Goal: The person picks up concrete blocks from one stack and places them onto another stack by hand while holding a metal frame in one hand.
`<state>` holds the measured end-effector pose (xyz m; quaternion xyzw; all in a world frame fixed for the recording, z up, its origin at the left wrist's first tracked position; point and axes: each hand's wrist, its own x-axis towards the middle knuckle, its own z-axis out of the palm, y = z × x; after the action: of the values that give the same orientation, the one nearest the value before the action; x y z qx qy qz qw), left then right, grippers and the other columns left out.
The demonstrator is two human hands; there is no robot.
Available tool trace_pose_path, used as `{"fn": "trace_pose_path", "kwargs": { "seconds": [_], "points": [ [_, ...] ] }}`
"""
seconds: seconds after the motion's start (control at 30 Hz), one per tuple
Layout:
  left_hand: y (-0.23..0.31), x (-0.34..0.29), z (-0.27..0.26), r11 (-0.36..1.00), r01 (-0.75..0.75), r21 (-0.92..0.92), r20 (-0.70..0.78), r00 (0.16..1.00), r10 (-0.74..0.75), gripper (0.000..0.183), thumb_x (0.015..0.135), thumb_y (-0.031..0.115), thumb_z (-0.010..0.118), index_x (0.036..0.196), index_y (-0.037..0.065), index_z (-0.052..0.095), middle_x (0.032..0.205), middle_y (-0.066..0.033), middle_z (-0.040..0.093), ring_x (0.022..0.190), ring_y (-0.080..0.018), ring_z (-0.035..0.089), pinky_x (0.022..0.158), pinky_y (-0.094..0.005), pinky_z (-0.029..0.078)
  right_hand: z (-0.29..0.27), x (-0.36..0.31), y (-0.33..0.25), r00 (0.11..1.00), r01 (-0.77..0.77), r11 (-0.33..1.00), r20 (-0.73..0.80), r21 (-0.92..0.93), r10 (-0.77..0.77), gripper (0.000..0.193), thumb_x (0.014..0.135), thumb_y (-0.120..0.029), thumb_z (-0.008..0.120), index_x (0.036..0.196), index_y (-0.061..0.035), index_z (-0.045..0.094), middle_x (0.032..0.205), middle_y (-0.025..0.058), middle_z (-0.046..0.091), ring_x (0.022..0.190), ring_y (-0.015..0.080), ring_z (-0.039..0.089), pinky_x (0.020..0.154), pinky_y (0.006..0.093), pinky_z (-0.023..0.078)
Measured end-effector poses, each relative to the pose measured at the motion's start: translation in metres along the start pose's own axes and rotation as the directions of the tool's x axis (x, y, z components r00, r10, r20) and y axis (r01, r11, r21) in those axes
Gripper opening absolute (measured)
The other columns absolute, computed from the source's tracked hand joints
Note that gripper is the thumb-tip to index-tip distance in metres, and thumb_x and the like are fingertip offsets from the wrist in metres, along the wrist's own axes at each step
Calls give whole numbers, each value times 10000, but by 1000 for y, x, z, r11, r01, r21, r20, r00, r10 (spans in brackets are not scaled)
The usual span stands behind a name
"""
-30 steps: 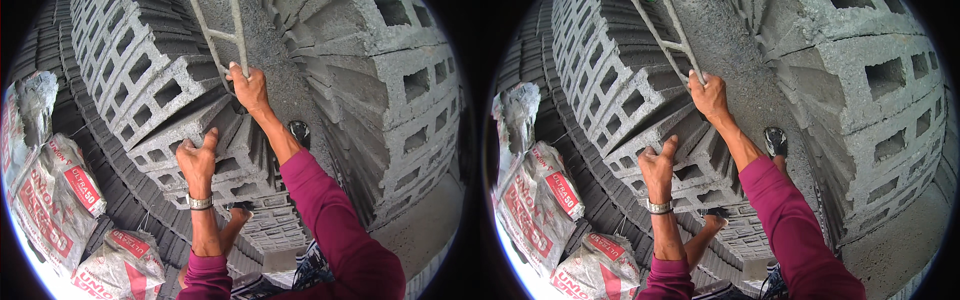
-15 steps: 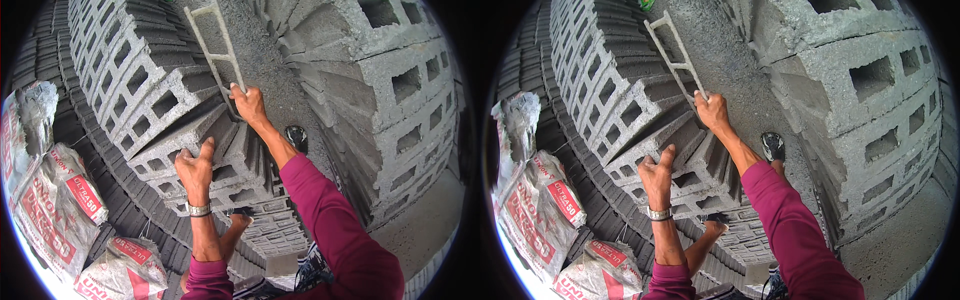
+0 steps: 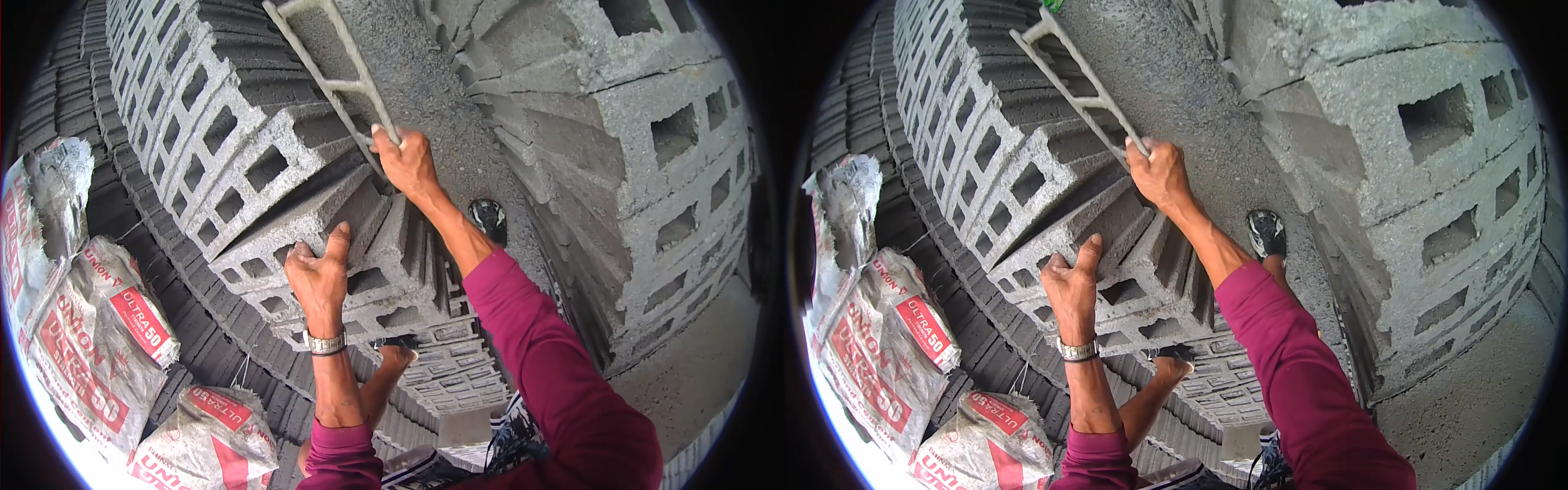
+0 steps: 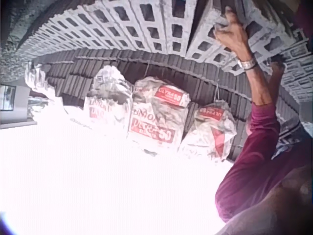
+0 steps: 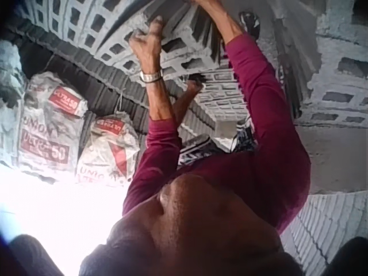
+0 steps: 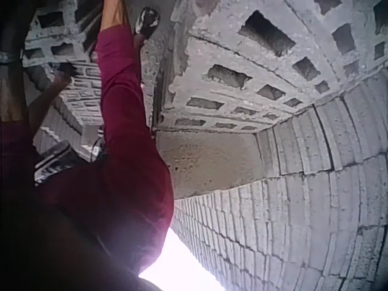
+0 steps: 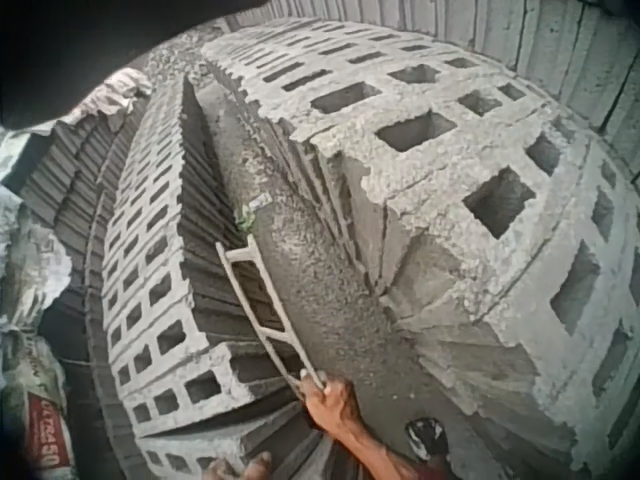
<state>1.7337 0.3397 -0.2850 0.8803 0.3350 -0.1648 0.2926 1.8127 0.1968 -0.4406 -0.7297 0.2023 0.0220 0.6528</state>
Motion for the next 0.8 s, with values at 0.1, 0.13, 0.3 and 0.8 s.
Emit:
{"fn": "trace_pose_path", "kwargs": {
  "seconds": [0.1, 0.13, 0.3, 0.8],
  "points": [
    [2, -2, -9, 1000, 9, -5, -21, 1000, -10, 525, 793, 346, 828, 642, -11, 473, 645, -26, 466, 615, -130, 381, 516, -337, 325, -11, 11, -58, 997, 37, 996, 70, 84, -43, 431, 948, -316, 584, 691, 28, 618, 586, 179, 601, 553, 303, 632, 573, 429, 467],
    [2, -2, -9, 1000, 14, 16, -1, 1000, -14, 514, 798, 340, 825, 651, -6, 475, 648, -20, 463, 616, -127, 379, 517, -336, 319, -20, 14, -73, 995, 43, 995, 84, 94, -51, 430, 949, -311, 581, 685, 26, 614, 579, 169, 601, 549, 291, 631, 572, 426, 468],
    [14, -9, 1, 995, -42, -87, -16, 999, 41, 536, 794, 366, 818, 617, 24, 446, 619, -4, 430, 588, -120, 349, 497, -332, 289, -3, 17, -36, 997, -71, 981, -7, 183, 74, 415, 934, -325, 592, 713, 20, 657, 604, 153, 643, 583, 264, 661, 599, 402, 496],
    [2, 14, 36, 922, -147, 359, -100, 976, 194, 590, 800, 456, 784, 661, -79, 579, 609, -139, 610, 562, -192, 521, 565, -427, 448, -49, 2, -79, 994, 105, 994, 16, -14, -105, 369, 954, -275, 599, 749, 31, 623, 629, 191, 601, 553, 317, 600, 580, 414, 462]
  ]
}}
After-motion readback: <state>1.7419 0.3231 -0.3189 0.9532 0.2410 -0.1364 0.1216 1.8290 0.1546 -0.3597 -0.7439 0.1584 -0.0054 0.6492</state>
